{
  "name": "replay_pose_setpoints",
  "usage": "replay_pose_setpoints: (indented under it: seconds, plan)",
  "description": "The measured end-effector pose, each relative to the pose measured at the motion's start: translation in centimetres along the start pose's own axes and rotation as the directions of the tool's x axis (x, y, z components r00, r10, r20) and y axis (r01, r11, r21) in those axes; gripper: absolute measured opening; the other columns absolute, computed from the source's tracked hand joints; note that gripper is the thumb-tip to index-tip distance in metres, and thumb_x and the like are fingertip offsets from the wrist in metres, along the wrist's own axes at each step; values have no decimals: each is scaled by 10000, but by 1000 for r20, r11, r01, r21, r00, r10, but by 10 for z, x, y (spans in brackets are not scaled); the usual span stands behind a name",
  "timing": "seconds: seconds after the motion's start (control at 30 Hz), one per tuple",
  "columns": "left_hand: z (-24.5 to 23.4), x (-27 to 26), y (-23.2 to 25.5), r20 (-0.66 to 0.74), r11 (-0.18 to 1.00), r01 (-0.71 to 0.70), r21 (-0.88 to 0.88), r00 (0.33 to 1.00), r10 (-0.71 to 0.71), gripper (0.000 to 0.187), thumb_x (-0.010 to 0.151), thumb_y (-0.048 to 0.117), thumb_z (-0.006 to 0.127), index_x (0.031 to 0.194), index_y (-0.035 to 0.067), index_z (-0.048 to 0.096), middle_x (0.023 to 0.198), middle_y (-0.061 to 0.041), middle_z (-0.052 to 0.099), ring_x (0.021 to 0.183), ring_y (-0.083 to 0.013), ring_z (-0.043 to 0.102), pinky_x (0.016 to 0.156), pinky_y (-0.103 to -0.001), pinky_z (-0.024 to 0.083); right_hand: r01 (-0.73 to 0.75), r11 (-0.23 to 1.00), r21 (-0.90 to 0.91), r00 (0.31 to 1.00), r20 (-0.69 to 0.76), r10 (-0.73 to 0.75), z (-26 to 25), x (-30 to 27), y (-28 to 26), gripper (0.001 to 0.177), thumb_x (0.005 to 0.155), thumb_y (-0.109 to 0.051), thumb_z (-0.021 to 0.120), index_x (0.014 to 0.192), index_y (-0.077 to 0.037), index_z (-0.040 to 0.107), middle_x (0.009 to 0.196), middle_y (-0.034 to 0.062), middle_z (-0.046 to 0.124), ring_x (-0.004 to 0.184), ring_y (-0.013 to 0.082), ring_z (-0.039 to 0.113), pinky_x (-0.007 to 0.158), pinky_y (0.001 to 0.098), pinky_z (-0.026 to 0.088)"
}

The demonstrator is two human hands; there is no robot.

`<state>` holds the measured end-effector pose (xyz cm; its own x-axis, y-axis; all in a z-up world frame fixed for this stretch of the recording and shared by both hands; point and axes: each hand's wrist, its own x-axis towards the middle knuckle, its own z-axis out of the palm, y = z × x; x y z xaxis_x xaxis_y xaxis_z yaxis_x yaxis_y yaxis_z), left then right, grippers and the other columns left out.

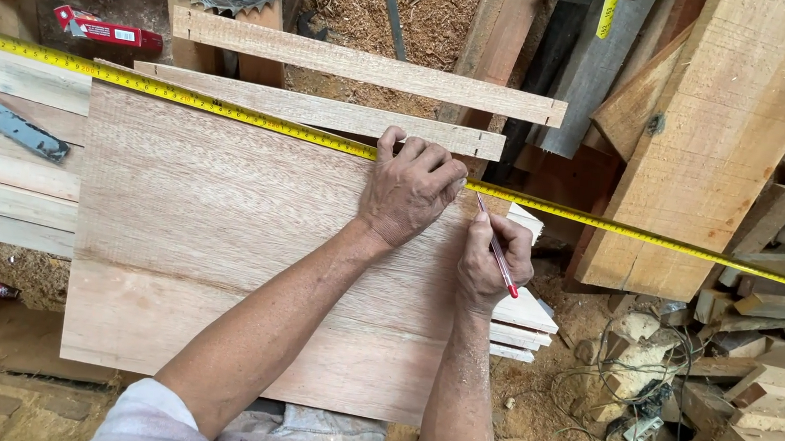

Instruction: Measuring and marking wood panels using a tape measure, pencil, and square in preparation for cutting.

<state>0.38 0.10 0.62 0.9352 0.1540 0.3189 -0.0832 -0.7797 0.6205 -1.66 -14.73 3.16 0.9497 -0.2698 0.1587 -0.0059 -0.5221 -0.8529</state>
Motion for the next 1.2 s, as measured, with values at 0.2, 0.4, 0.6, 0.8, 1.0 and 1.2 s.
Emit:
replay_pose_setpoints:
  seconds: [0.2, 0.4, 0.6, 0.8, 1.0, 1.2]
  plan:
    - [2, -2, 0, 4, 1000, 1, -1, 1000, -1, 127, 963, 323, 640, 877, 229, 637, 849, 27, 593, 918, -187, 617, 1048, -482, 334, -2, 1000, -29, 1000, 5, 2, 0, -2, 1, 90, 848, -38, 822, 884, -20, 742, 667, 127, 671, 624, 159, 644, 569, 320, 519]
    - [2, -2, 0, 10, 1000, -1, 5, 1000, 1, 117, 965, 317, 636, 887, 229, 643, 855, 26, 600, 920, -183, 619, 1047, -482, 334, -8, 999, -46, 1000, -8, 7, 1, -3, 3, 95, 846, -58, 831, 880, -34, 746, 693, 127, 675, 636, 170, 650, 579, 329, 523]
    - [-1, 0, 1, 9, 1000, -1, 4, 1000, 1, 130, 971, 323, 629, 883, 229, 640, 853, 20, 595, 911, -190, 618, 1047, -481, 334, -2, 1000, -22, 1000, -20, 1, 0, -4, 9, 95, 847, -51, 822, 867, -24, 734, 701, 141, 677, 631, 172, 643, 572, 327, 517]
    - [1, -1, 0, -1, 1000, 1, 15, 1000, -1, 131, 970, 310, 634, 872, 223, 636, 847, 21, 591, 905, -188, 617, 1036, -476, 337, -9, 1000, -27, 1000, -14, 8, -1, -5, 12, 100, 849, -58, 825, 867, -26, 732, 721, 137, 687, 646, 174, 656, 576, 328, 523]
    - [1, -1, 0, -1, 1000, -3, 5, 1000, 3, 131, 980, 294, 615, 871, 223, 629, 848, 20, 583, 905, -190, 615, 1035, -476, 338, -6, 999, -31, 1000, -14, 6, 0, -3, 10, 94, 847, -50, 820, 861, -27, 730, 716, 128, 683, 643, 165, 649, 573, 318, 518]
    - [1, -1, 1, 3, 1000, 0, 4, 1000, 0, 113, 969, 277, 628, 872, 219, 626, 850, 15, 583, 909, -192, 617, 1035, -478, 334, -6, 999, -50, 1000, -19, 5, 0, -5, 12, 99, 844, -49, 826, 859, -30, 730, 740, 140, 698, 650, 181, 657, 580, 332, 519]
